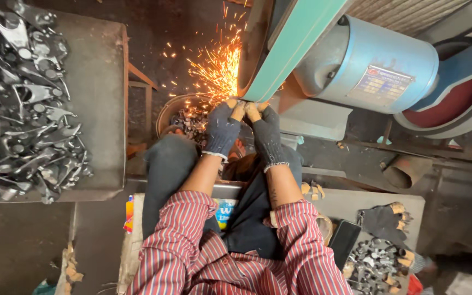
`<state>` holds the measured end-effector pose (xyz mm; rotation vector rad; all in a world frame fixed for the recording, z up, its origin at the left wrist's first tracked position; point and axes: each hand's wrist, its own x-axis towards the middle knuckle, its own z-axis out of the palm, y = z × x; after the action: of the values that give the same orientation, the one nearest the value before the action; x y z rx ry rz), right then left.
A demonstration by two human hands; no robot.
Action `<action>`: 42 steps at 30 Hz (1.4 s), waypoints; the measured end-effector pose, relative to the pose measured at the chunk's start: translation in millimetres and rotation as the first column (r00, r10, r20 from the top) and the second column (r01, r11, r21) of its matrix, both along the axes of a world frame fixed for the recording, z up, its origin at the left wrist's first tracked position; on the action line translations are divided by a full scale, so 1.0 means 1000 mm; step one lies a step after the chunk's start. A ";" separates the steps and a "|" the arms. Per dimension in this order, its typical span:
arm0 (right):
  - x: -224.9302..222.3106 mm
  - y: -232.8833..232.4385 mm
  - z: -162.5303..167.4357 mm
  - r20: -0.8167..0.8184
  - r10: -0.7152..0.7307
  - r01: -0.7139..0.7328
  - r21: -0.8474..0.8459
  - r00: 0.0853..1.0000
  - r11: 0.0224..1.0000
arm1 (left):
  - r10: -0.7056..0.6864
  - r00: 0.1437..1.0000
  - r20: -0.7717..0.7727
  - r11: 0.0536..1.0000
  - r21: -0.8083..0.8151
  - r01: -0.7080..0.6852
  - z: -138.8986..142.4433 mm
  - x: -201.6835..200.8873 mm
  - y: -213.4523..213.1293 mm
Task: The person sits at a bench grinder and grinds small metal workpieces one at a time, holding each piece against the spinning abrasive wheel with both gloved hands while sparks fly, then places the finished piece into a pile and picks up the next piece from a tray of raw parts.
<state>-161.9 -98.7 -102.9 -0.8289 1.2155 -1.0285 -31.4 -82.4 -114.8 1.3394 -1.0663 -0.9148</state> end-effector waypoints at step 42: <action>0.007 0.032 0.031 0.309 0.314 -0.255 -0.216 0.898 0.942 | -0.619 0.517 -0.591 0.689 -0.092 0.719 0.038 0.035 -0.002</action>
<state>-154.5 -66.6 -72.1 -0.8893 0.6937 -0.9921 4.1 -84.4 -77.2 0.6163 -1.0198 -1.9094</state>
